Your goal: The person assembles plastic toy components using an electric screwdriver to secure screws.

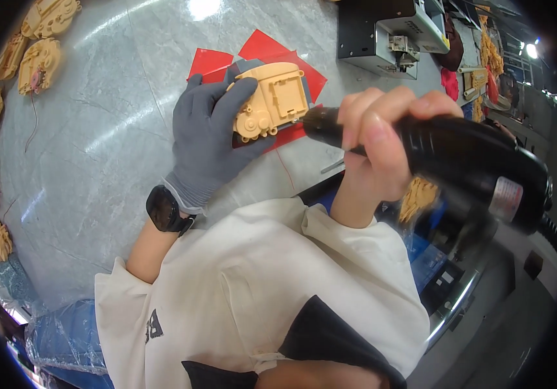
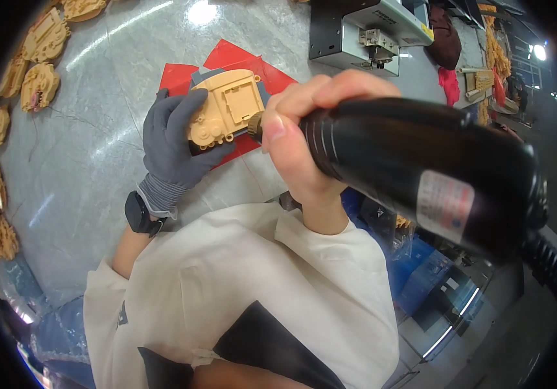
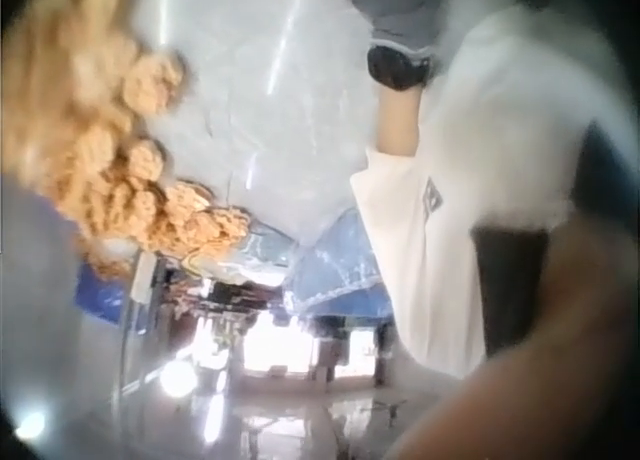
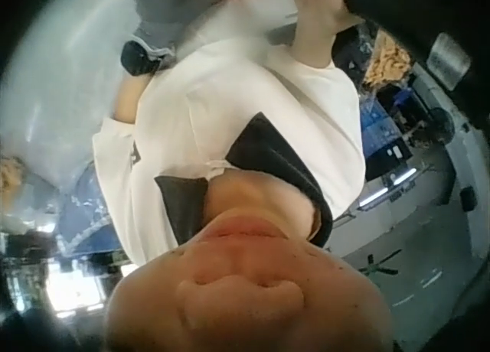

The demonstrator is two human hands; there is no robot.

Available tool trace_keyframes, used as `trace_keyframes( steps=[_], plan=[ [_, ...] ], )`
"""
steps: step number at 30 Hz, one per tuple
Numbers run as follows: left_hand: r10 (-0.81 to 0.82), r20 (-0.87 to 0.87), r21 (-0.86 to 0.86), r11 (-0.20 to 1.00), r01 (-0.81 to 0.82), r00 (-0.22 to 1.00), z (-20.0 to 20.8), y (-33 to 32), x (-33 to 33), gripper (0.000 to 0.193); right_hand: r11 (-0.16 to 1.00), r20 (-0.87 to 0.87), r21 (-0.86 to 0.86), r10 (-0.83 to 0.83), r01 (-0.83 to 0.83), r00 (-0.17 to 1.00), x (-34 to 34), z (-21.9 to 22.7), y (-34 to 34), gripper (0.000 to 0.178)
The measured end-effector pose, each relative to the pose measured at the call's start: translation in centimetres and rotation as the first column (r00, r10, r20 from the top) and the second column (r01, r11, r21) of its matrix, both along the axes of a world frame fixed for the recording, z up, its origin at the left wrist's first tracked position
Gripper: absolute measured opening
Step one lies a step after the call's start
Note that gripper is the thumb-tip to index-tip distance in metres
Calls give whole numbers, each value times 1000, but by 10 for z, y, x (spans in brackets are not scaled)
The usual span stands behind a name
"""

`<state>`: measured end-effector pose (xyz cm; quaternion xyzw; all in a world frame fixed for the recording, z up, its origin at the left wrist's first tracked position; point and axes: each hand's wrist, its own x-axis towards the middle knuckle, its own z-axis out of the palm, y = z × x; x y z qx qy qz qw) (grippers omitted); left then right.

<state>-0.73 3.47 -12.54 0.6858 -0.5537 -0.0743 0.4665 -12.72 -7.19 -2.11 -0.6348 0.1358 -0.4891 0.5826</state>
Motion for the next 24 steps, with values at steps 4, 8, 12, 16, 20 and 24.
trace_keyframes(
  steps=[4, 8, 12, 16, 20, 24],
  plan=[
    [3, 33, 1, 1000, -3, 999, -2, -4, -1, 77, 1000, -30, 0, -16, 16, 999, -3, 2, 2, 41],
    [-2, 31, 14, 1000, 2, 1000, 0, -3, -4, 77, 996, -25, -78, -34, 32, 999, -14, -6, -6, 40],
    [30, 42, 44, 999, -31, 999, 0, -6, 3, 74, 986, 234, 133, -131, 102, 963, -42, -4, -33, 45],
    [57, 59, 4, 998, -57, 997, 11, -6, -6, 72, 902, 279, 61, -427, 427, 860, -81, 22, -120, 37],
    [23, 76, 38, 999, -26, 997, 8, -8, -7, 73, 795, 202, -128, -564, 593, 801, -58, 17, -150, 30],
    [19, 74, 11, 1000, -19, 997, 9, -7, -5, 74, 849, 36, -104, -517, 518, 855, -60, 16, -132, 29]
  ],
)
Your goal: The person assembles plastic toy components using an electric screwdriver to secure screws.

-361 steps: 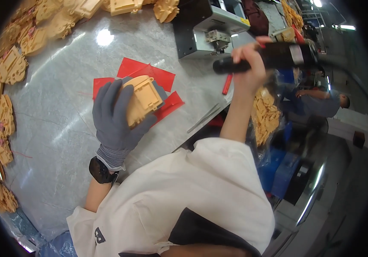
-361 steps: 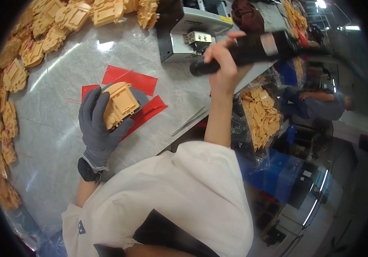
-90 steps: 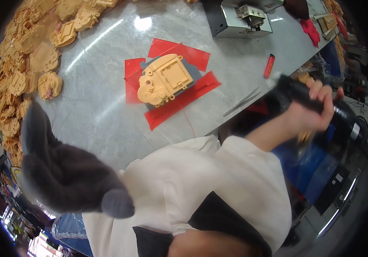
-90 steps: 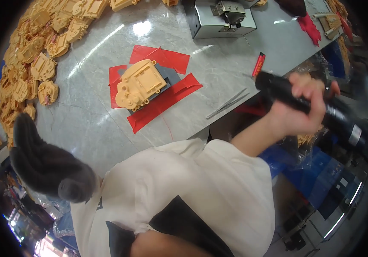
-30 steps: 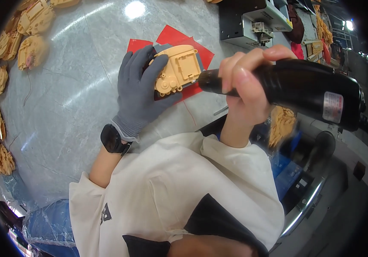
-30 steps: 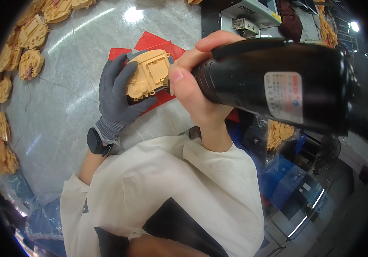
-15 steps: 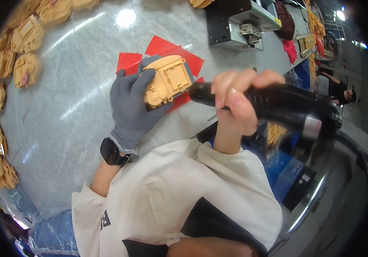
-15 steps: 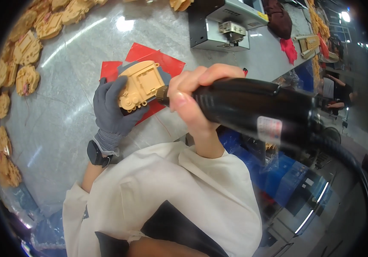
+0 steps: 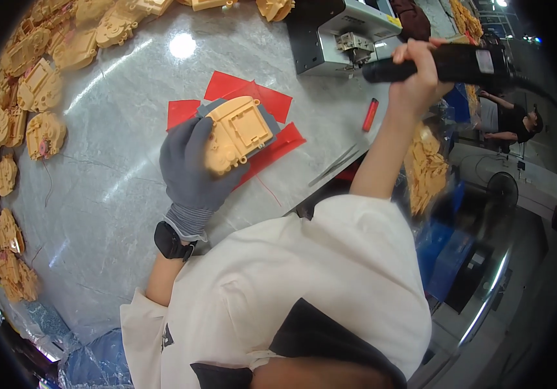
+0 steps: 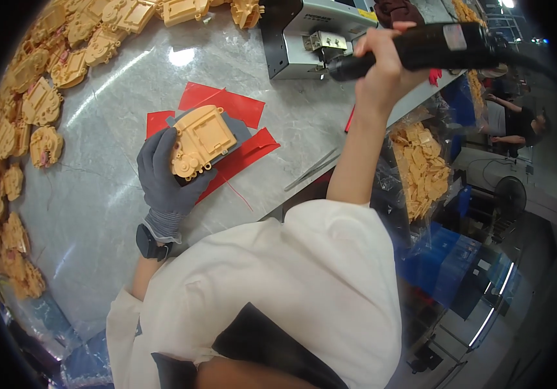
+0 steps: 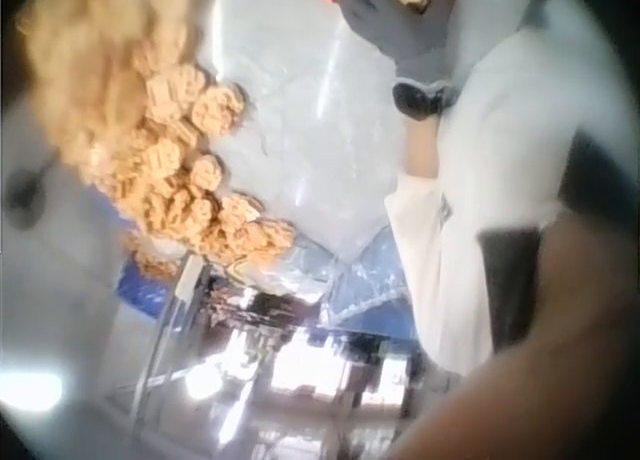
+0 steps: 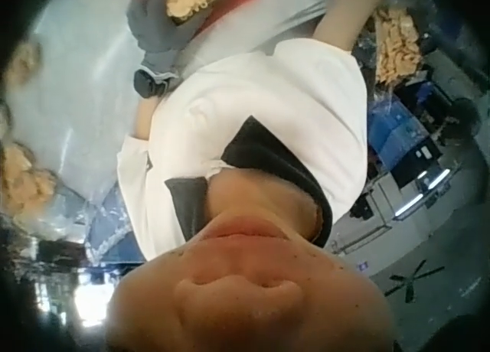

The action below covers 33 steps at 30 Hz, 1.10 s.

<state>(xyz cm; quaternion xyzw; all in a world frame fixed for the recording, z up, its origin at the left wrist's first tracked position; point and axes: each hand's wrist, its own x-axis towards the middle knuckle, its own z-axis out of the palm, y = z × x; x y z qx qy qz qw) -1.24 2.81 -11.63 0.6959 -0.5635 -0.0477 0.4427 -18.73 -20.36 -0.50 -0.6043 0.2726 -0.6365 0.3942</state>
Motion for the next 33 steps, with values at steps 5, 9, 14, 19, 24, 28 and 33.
trace_keyframes(
  steps=[5, 9, 14, 19, 24, 28, 33],
  plan=[
    [-27, -21, -27, 999, 27, 999, -1, 0, 9, 76, 909, 190, 35, 403, -416, 895, 17, -3, 103, 48],
    [-58, -39, -82, 995, 55, 998, -3, -4, 10, 75, 639, 35, -142, 766, -756, 642, 40, -4, 140, 59],
    [-46, -59, -5, 999, 46, 997, -6, 7, 12, 76, 669, -44, -10, 742, -743, 669, 56, -9, 155, 51],
    [-74, -98, -11, 997, 74, 992, -11, 9, 12, 77, 664, -36, 10, 748, -748, 663, 68, -16, 157, 43],
    [-62, -107, -22, 998, 60, 992, -11, 9, 14, 74, 670, -29, 81, 742, -738, 670, 75, -15, 159, 41],
    [-84, -123, 13, 996, 87, 989, -7, 10, 15, 71, 673, -96, 75, 740, -736, 666, 79, -15, 160, 41],
    [-85, -90, -42, 996, 81, 992, -4, 2, 12, 71, 735, -118, 78, 678, -673, 726, 78, -19, 149, 39]
  ],
)
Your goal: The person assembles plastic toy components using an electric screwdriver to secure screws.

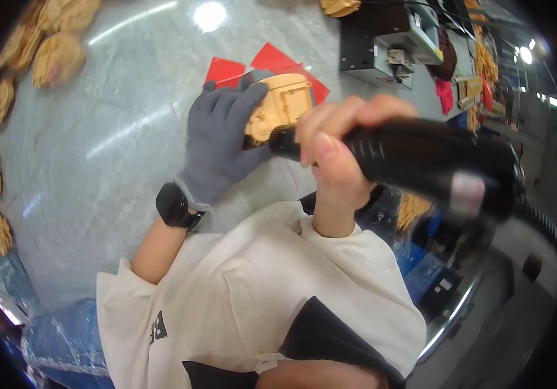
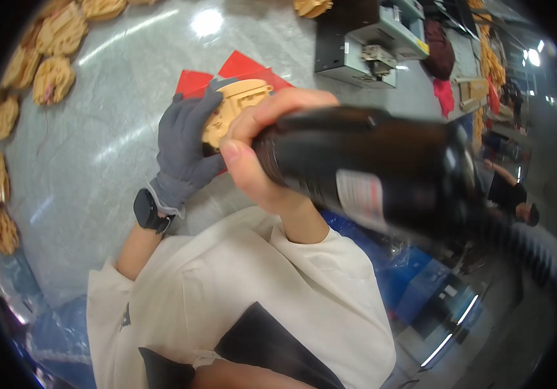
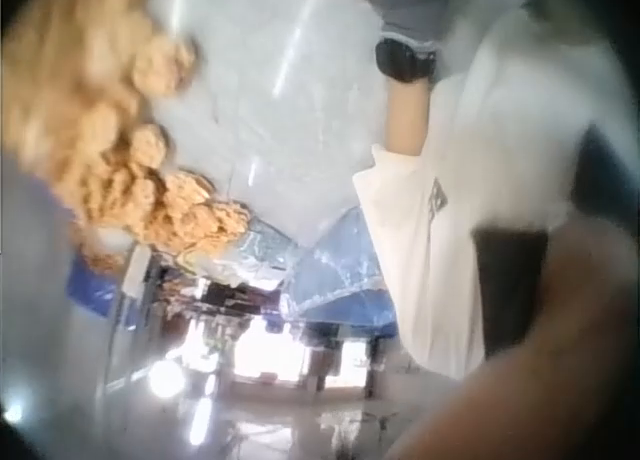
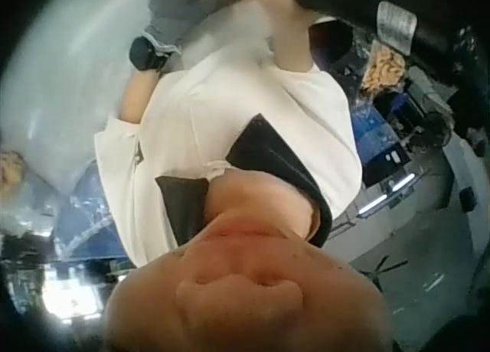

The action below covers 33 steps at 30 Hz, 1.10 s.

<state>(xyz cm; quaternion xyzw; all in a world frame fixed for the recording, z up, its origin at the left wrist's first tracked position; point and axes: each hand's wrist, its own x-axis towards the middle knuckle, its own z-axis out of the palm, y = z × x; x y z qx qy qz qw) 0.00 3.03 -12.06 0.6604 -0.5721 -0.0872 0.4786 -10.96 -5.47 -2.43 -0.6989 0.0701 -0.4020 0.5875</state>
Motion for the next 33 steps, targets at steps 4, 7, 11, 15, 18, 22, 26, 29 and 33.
trace_keyframes(
  steps=[4, 7, 11, 15, 18, 22, 26, 29, 33],
  plan=[
    [25, -4, 50, 998, -25, 1000, 2, 3, -1, 71, 980, 220, 192, -99, 56, 971, -37, -6, -9, 38],
    [16, 11, 50, 999, -16, 1000, 2, 2, -3, 71, 890, 345, 252, -450, 380, 824, -75, 19, -51, 44],
    [-6, 53, -21, 1000, 7, 999, -1, 0, -5, 71, 725, 389, 119, -663, 678, 640, -81, 32, -136, 38],
    [-32, 59, -48, 998, 35, 998, 0, -5, -5, 70, 708, 281, 61, -688, 703, 669, -64, 17, -166, 30],
    [-8, 45, -43, 999, 10, 999, -4, -1, -3, 70, 732, 207, 143, -680, 666, 703, -71, 5, -148, 27],
    [2, 31, -13, 1000, -2, 1000, 2, -2, -3, 70, 764, 219, 195, -646, 616, 731, -85, 3, -93, 35],
    [-6, 5, 20, 1000, 6, 1000, 3, -1, -4, 72, 771, 290, 59, -621, 634, 728, -83, 23, -83, 37],
    [-55, -19, 44, 997, 56, 998, 6, -3, -4, 73, 681, 411, 133, -699, 721, 585, -88, 31, -113, 38],
    [-48, -51, 86, 995, 53, 998, 2, 4, -4, 72, 676, 325, 222, -731, 703, 601, -91, 14, -133, 34]
  ],
)
